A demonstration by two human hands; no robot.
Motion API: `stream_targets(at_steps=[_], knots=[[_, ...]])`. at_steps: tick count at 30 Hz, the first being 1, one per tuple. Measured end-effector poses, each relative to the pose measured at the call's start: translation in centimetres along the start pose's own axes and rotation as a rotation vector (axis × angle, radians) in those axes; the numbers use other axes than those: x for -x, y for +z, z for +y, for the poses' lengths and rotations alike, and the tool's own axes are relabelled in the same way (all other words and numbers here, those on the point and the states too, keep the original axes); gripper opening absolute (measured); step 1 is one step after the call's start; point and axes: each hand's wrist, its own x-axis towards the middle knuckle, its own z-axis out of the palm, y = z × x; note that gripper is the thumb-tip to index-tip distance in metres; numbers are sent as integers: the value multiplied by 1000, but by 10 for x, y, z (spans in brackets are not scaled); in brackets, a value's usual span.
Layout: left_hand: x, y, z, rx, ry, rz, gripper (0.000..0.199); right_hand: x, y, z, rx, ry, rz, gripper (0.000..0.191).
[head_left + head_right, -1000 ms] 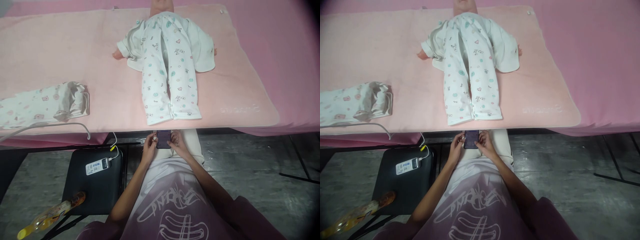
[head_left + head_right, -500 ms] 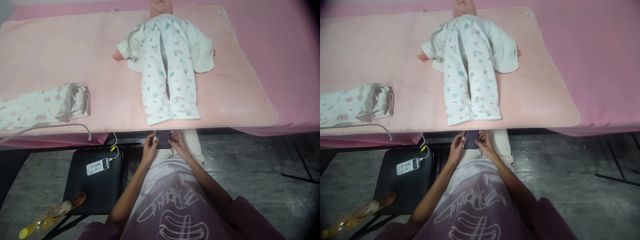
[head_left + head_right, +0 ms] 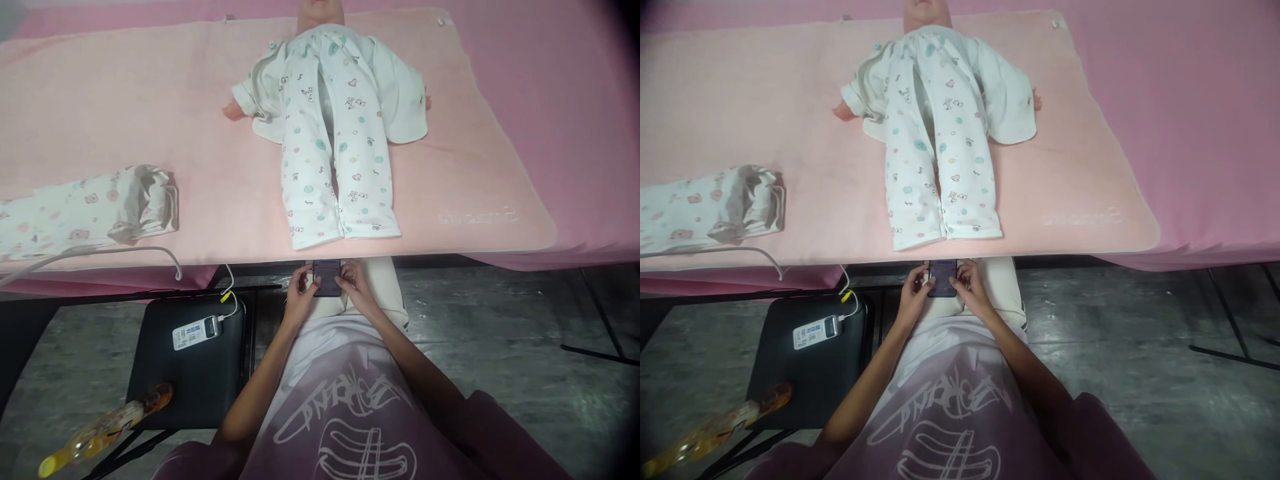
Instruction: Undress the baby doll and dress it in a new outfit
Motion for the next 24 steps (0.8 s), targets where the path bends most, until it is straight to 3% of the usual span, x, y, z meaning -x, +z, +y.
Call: stream_targets(at_steps=[24], knots=[[-1, -3, 2, -10, -11, -20, 48, 1, 0, -1, -15, 20, -20, 71]])
